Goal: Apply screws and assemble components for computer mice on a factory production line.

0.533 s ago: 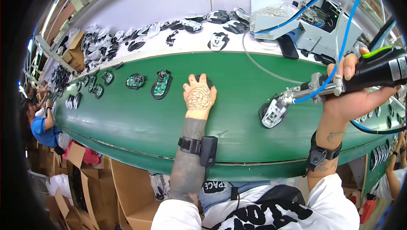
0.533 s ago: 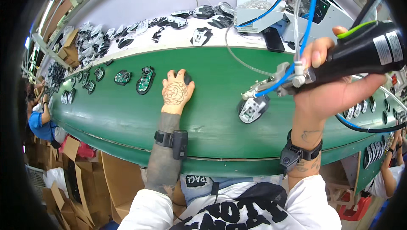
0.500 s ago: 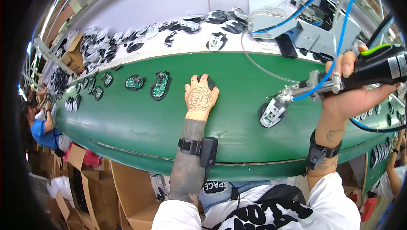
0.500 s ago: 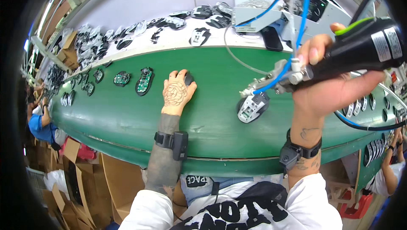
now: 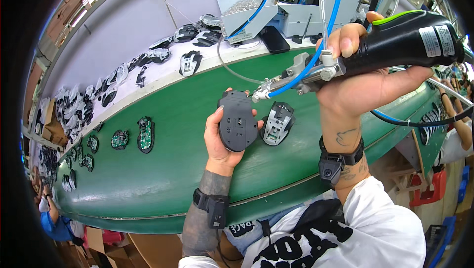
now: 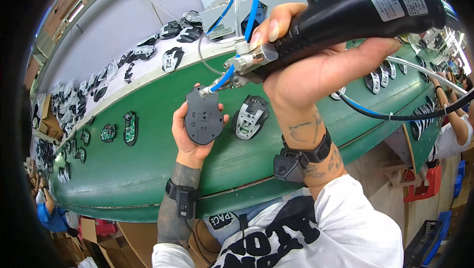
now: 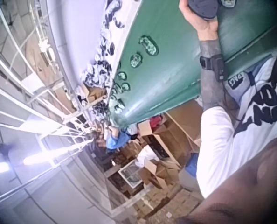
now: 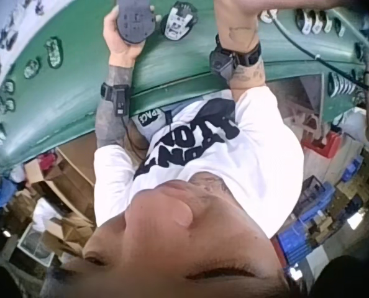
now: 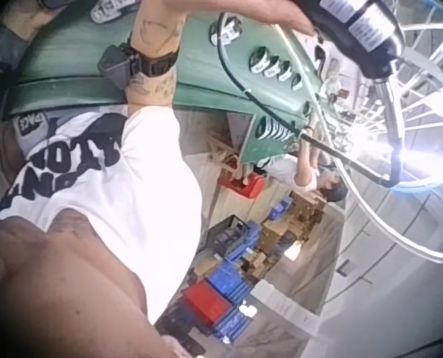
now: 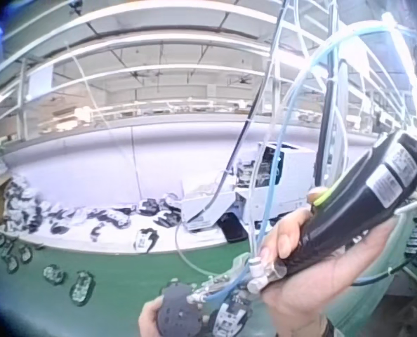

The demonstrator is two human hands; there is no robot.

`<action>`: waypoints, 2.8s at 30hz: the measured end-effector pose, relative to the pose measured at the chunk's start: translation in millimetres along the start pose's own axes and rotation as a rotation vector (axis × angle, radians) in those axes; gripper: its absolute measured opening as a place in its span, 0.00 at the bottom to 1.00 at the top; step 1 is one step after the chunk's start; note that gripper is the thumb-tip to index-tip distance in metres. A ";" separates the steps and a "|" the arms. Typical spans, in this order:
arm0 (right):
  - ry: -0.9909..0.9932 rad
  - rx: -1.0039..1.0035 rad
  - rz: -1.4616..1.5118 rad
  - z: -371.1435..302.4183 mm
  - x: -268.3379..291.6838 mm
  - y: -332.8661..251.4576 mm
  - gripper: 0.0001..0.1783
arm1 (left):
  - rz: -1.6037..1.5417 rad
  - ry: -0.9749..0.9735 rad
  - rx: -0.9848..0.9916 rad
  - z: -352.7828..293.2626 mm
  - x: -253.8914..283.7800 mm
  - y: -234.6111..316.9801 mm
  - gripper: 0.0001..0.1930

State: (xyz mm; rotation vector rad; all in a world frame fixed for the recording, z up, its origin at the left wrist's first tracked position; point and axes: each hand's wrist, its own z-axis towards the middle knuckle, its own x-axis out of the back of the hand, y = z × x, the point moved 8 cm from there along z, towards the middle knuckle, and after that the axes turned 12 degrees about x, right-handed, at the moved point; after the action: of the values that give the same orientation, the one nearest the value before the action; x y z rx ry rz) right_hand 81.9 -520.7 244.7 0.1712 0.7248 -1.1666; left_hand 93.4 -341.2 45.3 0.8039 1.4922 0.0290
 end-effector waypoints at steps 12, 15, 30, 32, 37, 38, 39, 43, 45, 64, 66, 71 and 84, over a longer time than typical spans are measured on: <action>-0.020 -0.087 -0.022 -10.9 -8.0 6.7 0.44 | -0.051 -0.060 -0.026 -15.7 -5.8 5.9 0.27; -0.023 -0.025 0.017 -4.2 -7.3 -5.9 0.50 | -0.059 -0.095 -0.012 -10.7 -11.0 -0.3 0.26; 0.011 -0.051 0.027 -3.0 -0.6 3.9 0.50 | 0.041 0.086 0.069 0.9 6.4 -12.7 0.25; -0.040 -0.015 0.056 -1.7 0.4 5.6 0.51 | 0.055 0.078 0.082 1.3 1.2 -17.3 0.26; -0.032 -0.009 0.059 1.4 2.3 2.8 0.50 | 0.064 0.041 0.085 2.7 -7.1 -20.6 0.27; -0.056 0.001 0.055 0.0 -1.2 5.1 0.50 | 0.064 0.029 0.077 -0.2 -8.9 -18.2 0.27; -0.081 0.008 0.055 -1.5 -6.0 8.2 0.49 | 0.063 0.018 0.064 -3.1 -9.8 -15.0 0.27; -0.037 -0.124 0.255 -12.1 -12.9 13.8 0.46 | 0.043 -0.045 0.068 -8.7 -5.1 -6.8 0.27; -0.012 -0.110 0.132 -2.6 -4.8 -3.1 0.52 | 0.100 -0.058 0.066 -4.6 -11.3 -10.0 0.28; -0.269 -0.237 0.256 -40.5 -35.1 13.7 0.46 | -0.106 0.108 -0.282 -6.8 27.2 42.5 0.24; -0.268 -0.228 0.234 -40.7 -35.3 12.1 0.47 | -0.110 0.107 -0.287 -7.7 26.4 41.7 0.24; -0.294 -0.253 0.298 -44.8 -40.4 14.3 0.47 | -0.139 0.032 -0.325 -13.6 18.5 41.5 0.24; -0.195 -0.178 0.190 -29.0 -33.7 -9.1 0.39 | -0.132 0.247 -0.258 1.5 50.6 21.8 0.18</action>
State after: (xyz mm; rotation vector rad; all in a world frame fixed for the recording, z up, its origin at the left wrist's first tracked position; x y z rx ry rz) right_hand 54.7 -484.4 244.8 -0.0234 0.6217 -0.9177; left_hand 111.1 -301.0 12.0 0.5053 1.7296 0.2246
